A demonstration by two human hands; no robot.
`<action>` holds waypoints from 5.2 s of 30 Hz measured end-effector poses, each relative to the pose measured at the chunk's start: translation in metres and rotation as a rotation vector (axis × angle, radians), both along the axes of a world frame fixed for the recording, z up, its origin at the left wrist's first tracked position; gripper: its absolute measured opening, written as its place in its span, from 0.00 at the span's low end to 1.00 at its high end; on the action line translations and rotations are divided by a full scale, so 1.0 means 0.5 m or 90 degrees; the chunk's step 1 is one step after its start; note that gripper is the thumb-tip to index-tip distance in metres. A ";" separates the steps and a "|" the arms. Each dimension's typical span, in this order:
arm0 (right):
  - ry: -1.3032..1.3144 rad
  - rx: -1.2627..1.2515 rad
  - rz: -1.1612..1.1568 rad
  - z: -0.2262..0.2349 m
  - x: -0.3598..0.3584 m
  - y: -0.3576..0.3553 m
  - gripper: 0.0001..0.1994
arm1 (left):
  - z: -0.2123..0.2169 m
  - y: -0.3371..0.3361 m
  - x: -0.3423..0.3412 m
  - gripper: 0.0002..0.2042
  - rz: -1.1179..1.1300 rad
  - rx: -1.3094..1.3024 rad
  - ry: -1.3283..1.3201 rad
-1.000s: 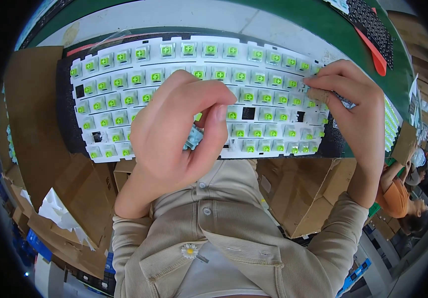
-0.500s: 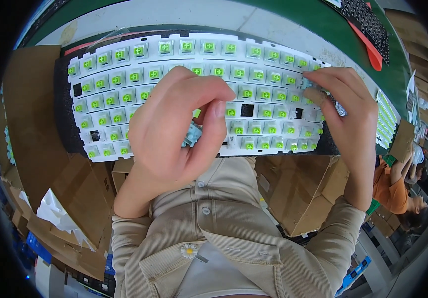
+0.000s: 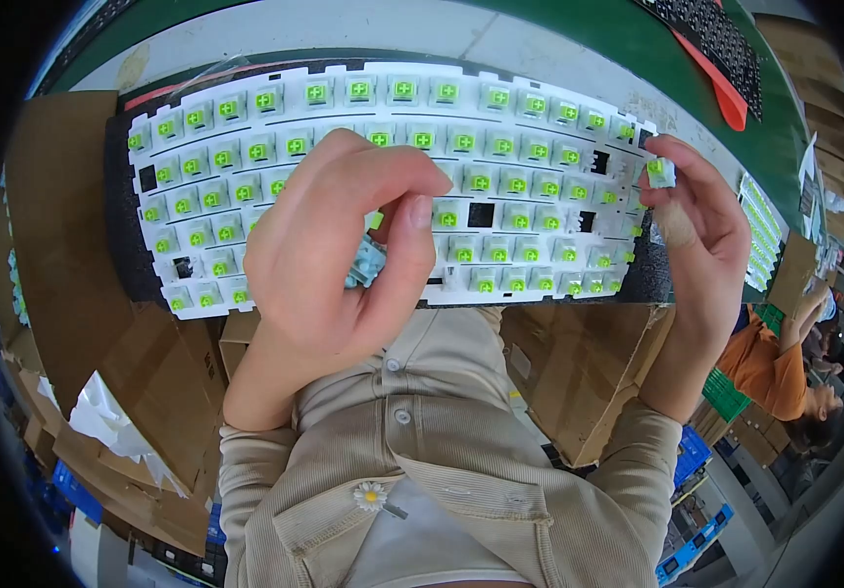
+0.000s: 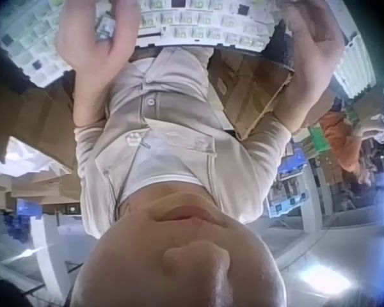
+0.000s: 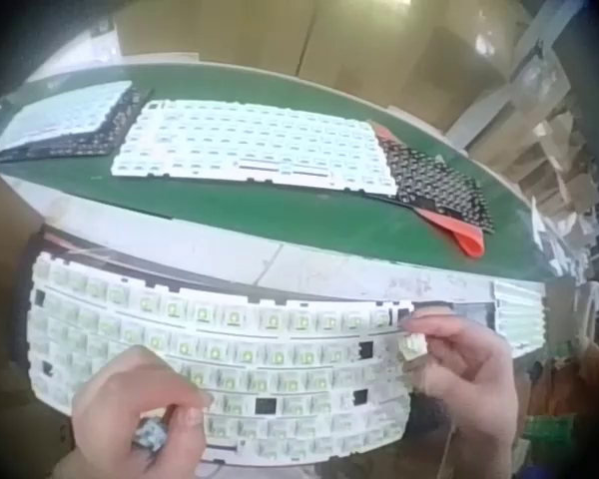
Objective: Manually inserting electronic components into a grid-like tray on an assembly line.
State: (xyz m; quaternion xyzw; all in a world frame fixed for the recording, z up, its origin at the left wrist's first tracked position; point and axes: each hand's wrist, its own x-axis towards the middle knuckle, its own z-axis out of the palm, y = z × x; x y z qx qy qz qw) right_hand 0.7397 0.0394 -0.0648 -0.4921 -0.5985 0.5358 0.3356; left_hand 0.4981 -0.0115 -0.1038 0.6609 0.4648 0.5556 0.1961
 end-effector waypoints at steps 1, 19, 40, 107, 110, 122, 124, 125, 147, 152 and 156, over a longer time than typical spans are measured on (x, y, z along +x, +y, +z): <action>0.048 -0.031 -0.009 -0.002 -0.001 -0.001 0.12 | -0.001 0.000 0.000 0.09 0.000 0.000 0.000; -0.118 0.194 0.024 -0.005 -0.020 0.023 0.12 | -0.001 0.003 0.005 0.09 -0.007 0.013 0.003; -0.415 0.331 0.139 0.013 -0.044 0.036 0.10 | -0.002 0.002 0.001 0.09 -0.018 0.009 0.000; 0.104 0.098 -0.049 0.041 -0.107 -0.043 0.15 | 0.051 -0.001 0.036 0.16 -0.198 -0.355 -0.488; 0.222 0.037 0.062 0.009 -0.056 -0.021 0.14 | 0.025 -0.001 0.031 0.13 -0.177 -0.282 -0.424; 0.291 -0.064 0.081 -0.016 -0.030 -0.035 0.14 | 0.018 -0.012 0.025 0.10 -0.187 -0.257 -0.396; 0.244 -0.006 0.029 -0.026 -0.032 -0.039 0.13 | 0.018 -0.013 0.023 0.10 -0.199 -0.252 -0.389; 0.243 -0.007 0.029 -0.026 -0.031 -0.040 0.13 | 0.018 -0.014 0.023 0.10 -0.201 -0.255 -0.390; 0.043 0.011 0.008 -0.010 -0.032 -0.046 0.13 | 0.015 -0.010 0.027 0.10 -0.198 -0.251 -0.371; -0.038 0.036 0.036 -0.005 -0.030 -0.047 0.14 | 0.016 -0.011 0.026 0.10 -0.194 -0.249 -0.369; -0.148 0.110 0.035 0.003 -0.041 -0.043 0.15 | 0.017 -0.011 0.027 0.10 -0.191 -0.248 -0.359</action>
